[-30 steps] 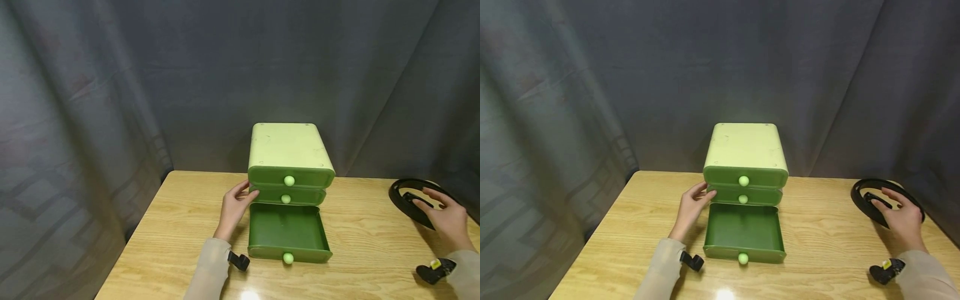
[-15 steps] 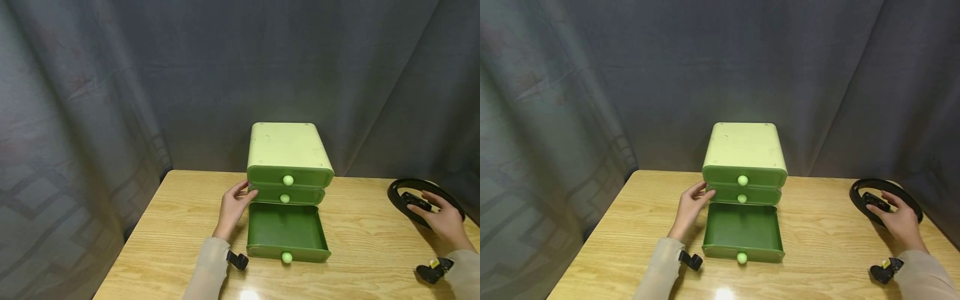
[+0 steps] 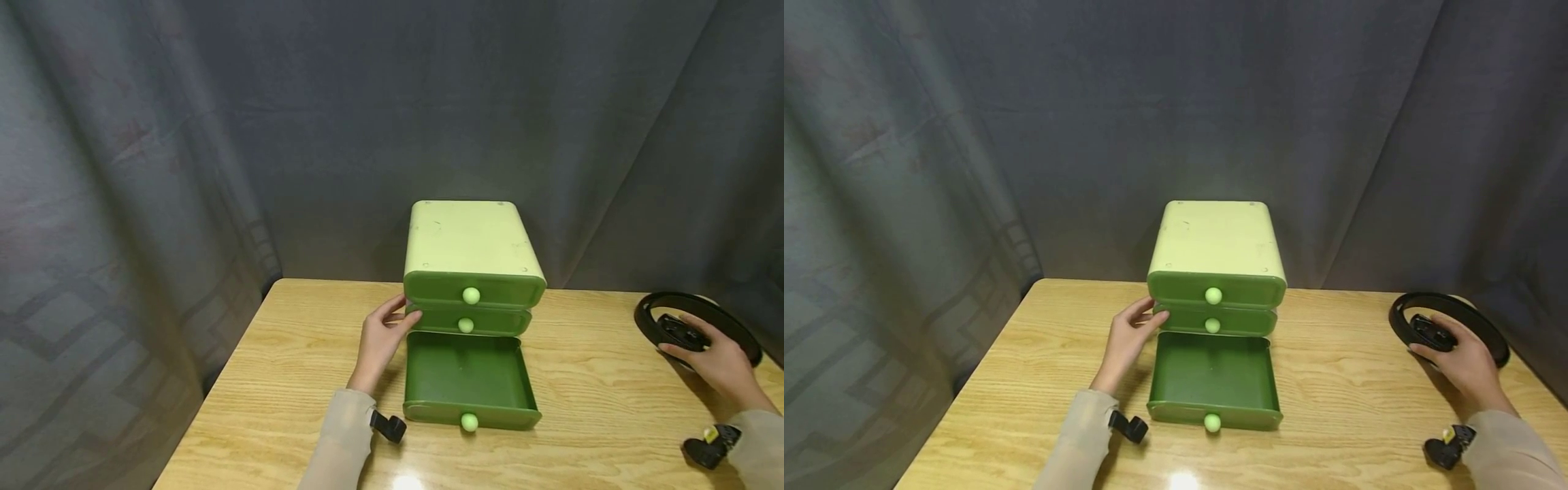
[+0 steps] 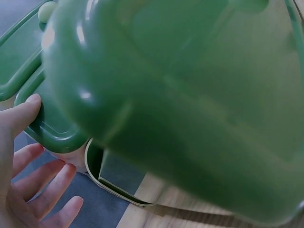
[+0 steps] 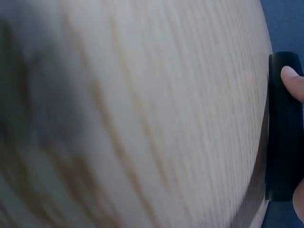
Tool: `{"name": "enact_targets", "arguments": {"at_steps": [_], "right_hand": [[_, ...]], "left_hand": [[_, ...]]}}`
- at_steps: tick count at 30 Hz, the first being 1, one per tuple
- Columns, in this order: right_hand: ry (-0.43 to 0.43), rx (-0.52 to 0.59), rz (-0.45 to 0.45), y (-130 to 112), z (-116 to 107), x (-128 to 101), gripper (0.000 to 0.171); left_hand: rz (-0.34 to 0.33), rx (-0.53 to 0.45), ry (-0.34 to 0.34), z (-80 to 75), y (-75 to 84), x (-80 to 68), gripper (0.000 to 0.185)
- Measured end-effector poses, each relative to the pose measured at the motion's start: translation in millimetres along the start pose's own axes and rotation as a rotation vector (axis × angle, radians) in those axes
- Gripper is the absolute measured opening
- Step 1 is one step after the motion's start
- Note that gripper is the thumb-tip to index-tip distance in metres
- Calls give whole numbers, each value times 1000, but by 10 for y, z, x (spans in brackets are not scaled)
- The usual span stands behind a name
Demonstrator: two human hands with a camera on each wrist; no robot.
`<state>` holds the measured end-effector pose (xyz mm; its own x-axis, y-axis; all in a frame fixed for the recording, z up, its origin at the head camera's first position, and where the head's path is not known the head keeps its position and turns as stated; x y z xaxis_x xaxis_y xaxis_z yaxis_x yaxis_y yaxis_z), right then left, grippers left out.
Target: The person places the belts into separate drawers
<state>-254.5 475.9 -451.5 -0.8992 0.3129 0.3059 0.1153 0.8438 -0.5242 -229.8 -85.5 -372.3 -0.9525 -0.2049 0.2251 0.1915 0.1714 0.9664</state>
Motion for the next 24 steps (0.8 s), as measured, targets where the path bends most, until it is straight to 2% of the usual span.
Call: {"name": "enact_targets", "arguments": {"at_steps": [11,18,20,24], "right_hand": [[-22,-47,-62,-4,3,10,90],[-22,-65,-2,8,2,20,91],[-20,-70,13,6,-1,25,91],[-11,-64,18,6,-14,36,88]], "left_hand": [[0,2,-6,-2,-2,3,47],[0,12,-4,12,-27,17,47],[-2,14,-4,24,-83,39,47],[-3,8,9,62,-305,126,49]]}}
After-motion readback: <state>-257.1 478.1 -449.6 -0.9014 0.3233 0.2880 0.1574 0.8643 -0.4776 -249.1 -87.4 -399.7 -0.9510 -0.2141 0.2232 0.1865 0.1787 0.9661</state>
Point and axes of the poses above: each hand's wrist, its own x-axis towards the middle knuckle, its own z-axis out of the palm, y = z × x, the point moved 4 cm from there along x, towards the middle knuckle, and after that the axes turned 10 degrees about y, right-handed, at the moved point
